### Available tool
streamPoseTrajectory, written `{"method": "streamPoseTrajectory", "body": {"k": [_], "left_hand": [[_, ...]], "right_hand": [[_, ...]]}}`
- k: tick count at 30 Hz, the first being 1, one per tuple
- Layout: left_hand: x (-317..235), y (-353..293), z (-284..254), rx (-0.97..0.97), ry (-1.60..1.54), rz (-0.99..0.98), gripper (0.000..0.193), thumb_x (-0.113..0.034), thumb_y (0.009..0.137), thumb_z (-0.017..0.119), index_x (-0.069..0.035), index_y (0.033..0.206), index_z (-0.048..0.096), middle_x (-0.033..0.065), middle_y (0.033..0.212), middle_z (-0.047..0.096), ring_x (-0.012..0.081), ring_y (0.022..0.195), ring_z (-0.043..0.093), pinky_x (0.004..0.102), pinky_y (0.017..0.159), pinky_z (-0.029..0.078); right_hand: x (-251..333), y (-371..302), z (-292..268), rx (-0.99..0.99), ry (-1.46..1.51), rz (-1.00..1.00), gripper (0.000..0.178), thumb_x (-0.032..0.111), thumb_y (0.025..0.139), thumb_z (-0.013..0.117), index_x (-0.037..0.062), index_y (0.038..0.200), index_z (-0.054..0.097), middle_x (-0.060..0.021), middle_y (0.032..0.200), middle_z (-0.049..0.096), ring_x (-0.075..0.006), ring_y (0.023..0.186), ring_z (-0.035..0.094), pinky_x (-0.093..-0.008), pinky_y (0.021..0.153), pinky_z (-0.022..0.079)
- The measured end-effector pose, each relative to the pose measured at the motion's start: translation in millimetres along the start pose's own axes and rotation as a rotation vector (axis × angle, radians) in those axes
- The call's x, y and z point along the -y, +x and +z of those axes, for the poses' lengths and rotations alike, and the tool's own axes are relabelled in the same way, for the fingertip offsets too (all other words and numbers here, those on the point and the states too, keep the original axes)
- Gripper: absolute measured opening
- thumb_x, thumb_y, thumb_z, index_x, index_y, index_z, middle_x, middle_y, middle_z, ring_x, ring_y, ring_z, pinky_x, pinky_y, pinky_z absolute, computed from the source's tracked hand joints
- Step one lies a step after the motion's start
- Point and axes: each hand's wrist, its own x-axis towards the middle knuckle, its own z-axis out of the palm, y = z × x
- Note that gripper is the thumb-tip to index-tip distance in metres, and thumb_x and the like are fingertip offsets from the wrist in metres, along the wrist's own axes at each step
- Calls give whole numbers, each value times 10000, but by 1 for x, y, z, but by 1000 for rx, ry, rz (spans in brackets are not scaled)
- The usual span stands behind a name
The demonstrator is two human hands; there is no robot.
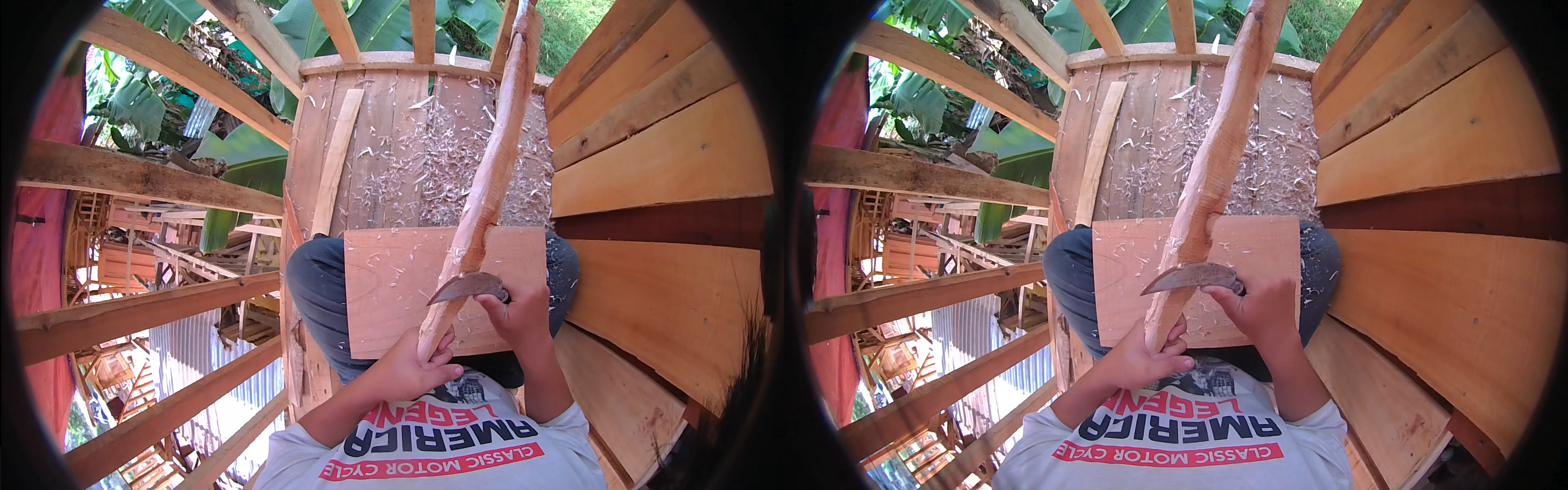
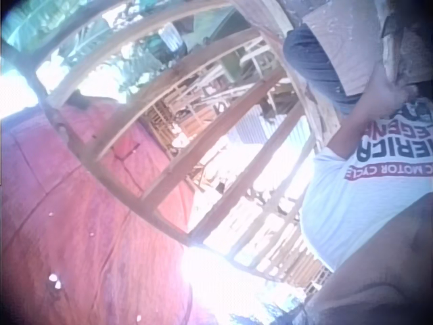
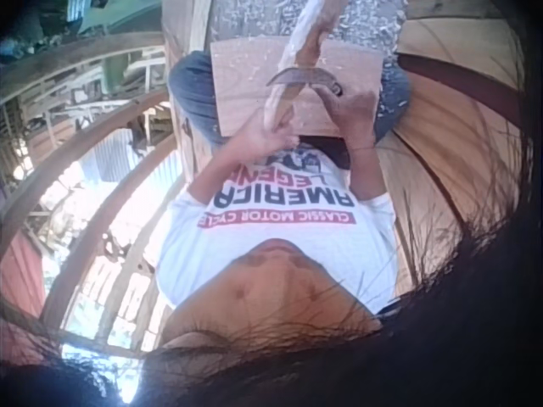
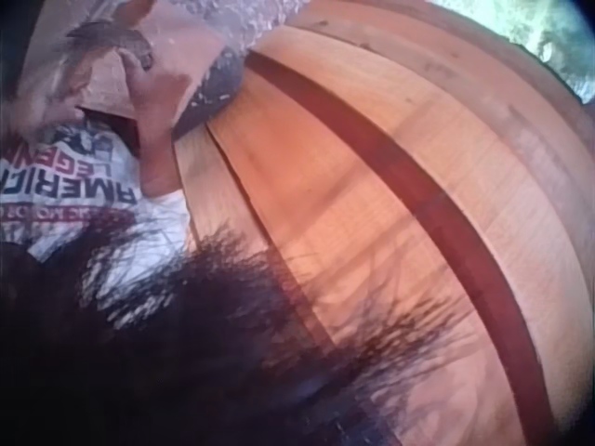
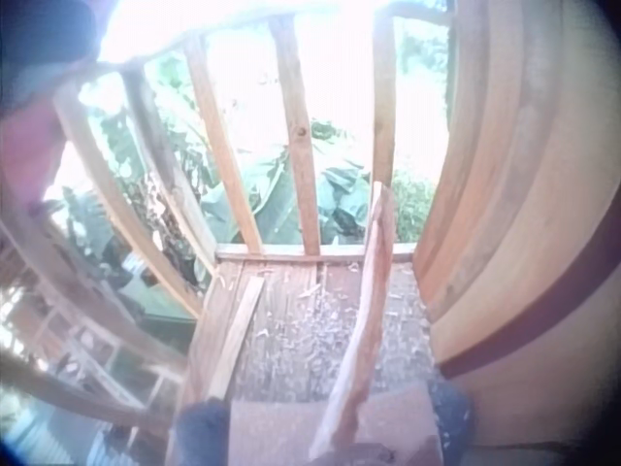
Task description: The person sits cross-legged on a wooden platform and uses a curved knife to shave and shape a long, thin piece of wood. They hold the wood against a flat board on their lap and repeatedly scrape the surface to remove shavings, refining the wood's shape.
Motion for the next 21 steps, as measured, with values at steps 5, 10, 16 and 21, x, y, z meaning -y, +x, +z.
{"method": "streamPoseTrajectory", "body": {"k": [5, 10, 16, 21], "left_hand": [[6, -15, 5, 109, -27, -62, 287, -60, 828, 681, -70, 901, 403, -65, 660, 326, 31, 603, 314, 208, 560, 300], [-1, -4, -2, 75, -214, -46, 282, -66, 832, 678, -63, 925, 411, -63, 693, 334, 34, 615, 313, 209, 561, 300], [-8, -3, -3, -36, 32, -5, 261, -49, 831, 655, -54, 935, 415, -47, 694, 331, 46, 616, 315, 224, 561, 301], [-3, -6, -1, -65, 42, -23, 238, -40, 831, 638, -51, 905, 412, -50, 672, 339, 46, 606, 315, 225, 557, 301]], "right_hand": [[-45, 27, -38, -109, 52, 430, 612, 497, 914, 543, -42, 633, 473, -96, 500, 367, -140, 514, 305, -351, 468, 313], [-4, -5, -29, 195, 139, 251, 506, 454, 815, 673, -4, 626, 567, -167, 520, 493, -350, 493, 539, -374, 460, 392], [21, -15, -4, 277, 89, 122, 538, 543, 727, 711, 42, 583, 582, -141, 528, 537, -339, 497, 570, -395, 456, 425], [8, -3, -3, 224, -15, 96, 592, 620, 697, 695, 56, 563, 574, -122, 510, 524, -328, 479, 560, -390, 445, 415]]}}
